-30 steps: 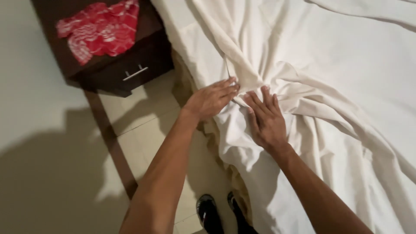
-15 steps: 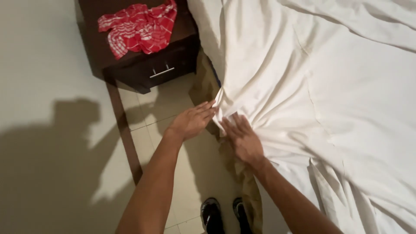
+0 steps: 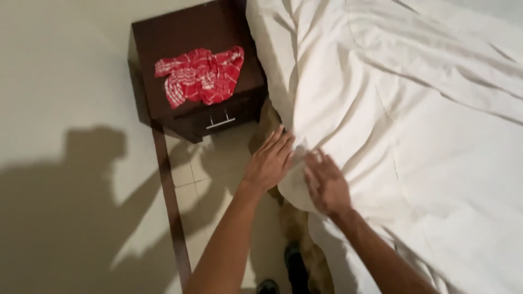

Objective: The person unfolds a white sheet on a bed and smooths it out by hand. They pull the fabric taut across the mattress and tuck the edges under the mattress at the corners and sides to secure it in place.

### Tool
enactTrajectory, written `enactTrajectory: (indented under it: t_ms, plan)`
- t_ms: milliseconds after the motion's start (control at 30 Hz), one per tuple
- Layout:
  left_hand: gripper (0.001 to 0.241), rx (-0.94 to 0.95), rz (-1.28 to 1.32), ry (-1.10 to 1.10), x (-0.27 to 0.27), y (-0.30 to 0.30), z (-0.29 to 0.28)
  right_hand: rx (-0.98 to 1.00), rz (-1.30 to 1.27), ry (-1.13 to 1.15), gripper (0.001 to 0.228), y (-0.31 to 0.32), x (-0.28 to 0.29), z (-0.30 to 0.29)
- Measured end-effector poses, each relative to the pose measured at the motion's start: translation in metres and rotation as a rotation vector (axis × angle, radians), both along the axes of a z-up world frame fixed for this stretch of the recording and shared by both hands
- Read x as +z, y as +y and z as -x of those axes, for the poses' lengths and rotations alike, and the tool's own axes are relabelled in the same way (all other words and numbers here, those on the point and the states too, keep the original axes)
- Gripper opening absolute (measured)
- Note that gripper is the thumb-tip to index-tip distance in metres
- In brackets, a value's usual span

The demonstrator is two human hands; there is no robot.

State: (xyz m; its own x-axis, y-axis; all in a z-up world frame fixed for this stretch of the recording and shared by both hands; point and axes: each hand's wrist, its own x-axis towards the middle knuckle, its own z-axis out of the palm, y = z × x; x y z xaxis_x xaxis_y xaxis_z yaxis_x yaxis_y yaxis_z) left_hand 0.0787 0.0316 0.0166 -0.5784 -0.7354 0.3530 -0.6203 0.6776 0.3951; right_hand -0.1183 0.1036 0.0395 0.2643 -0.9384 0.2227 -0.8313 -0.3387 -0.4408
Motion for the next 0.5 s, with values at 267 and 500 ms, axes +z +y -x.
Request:
enactTrajectory:
  t_ms: [267, 500]
  plan:
    - [0.060, 0.275, -0.117, 0.032, 0.023, -0.103, 0.092, -0.204, 0.052, 0.068, 0.051, -0.140, 0.011, 0.081]
    - [0.072, 0.319, -0.243, -0.135, 0.001, -0.178, 0.156, -0.176, 0.001, 0.142, 0.067, -0.258, 0.008, 0.124]
